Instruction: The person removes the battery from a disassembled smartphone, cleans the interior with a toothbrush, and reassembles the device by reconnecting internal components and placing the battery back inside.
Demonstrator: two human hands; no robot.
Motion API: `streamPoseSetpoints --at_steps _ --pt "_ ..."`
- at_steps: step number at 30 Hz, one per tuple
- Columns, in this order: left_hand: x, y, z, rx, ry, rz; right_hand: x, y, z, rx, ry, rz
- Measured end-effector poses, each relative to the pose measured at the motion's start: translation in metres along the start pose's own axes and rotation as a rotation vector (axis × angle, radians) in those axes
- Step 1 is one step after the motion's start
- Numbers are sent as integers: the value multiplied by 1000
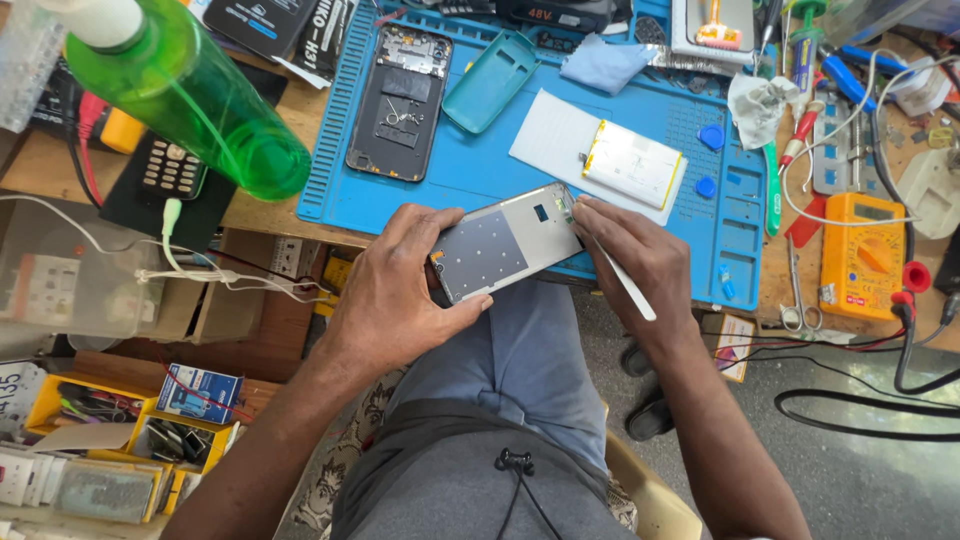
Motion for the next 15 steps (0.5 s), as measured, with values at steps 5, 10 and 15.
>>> streamPoseSetpoints --at_steps 5,10,15 --pt "-3 -1 -3 11 -6 4 5 -7 -10 63 -26 29" --pt "0 -1 0 -6 29 8 4 4 -6 39 -16 25" --pt "3 -10 3 25 29 24 18 -34 42 -319 314 416"
Point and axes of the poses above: each hand's wrist, its own x-axis away from the middle knuckle, its own y-axis out of the palm, z = x × y, the point moved 6 cm from there along -x, towards the middle knuckle, and after that the axes turned 14 degrees about -y, right-handed, at the moved point
